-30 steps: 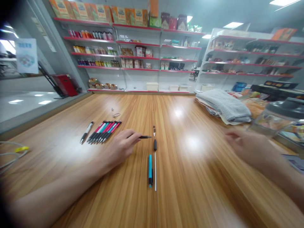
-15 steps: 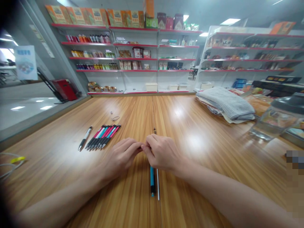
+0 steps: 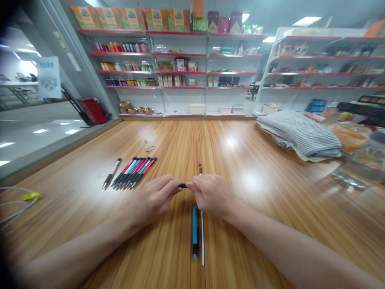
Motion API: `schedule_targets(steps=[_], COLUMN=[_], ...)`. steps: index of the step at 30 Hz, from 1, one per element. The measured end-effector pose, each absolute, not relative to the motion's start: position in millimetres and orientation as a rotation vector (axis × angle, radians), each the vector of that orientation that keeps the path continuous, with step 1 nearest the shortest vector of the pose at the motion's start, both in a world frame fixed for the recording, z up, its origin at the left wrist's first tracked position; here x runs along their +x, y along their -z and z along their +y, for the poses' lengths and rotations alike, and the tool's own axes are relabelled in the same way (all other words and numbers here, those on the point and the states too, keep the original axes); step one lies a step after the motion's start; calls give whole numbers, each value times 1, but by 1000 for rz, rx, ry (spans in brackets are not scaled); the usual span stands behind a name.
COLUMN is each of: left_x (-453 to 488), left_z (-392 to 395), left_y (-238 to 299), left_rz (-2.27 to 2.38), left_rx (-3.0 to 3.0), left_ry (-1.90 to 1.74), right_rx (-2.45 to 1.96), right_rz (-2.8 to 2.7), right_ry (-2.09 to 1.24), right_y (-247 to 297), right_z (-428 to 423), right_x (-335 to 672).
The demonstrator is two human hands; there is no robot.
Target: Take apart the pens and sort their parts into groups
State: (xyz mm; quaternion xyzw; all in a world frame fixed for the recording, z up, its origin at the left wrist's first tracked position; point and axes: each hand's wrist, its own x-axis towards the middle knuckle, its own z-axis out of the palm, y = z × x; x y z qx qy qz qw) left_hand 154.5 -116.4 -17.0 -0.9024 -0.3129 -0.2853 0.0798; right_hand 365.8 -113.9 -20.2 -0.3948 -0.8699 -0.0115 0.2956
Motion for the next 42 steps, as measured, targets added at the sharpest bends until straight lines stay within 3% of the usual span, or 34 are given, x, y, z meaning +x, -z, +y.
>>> schedule_targets(steps=[7,19,42], left_x=[162,159,165], left_z=[-113,-110,-116], left_y=[19,12,19], left_rz=[-1131,-1042,-1004], left_rx=[-2666,-2692,-2696], left_ry=[729,594,664], right_rx=[-1065,-1131,-1106], right_rz=[-2264,-2246,-2327], right_ry=[75,-27,231], right_y=[21,25,24], right_z=[-113,-113,-121], right_x=[364,360,366])
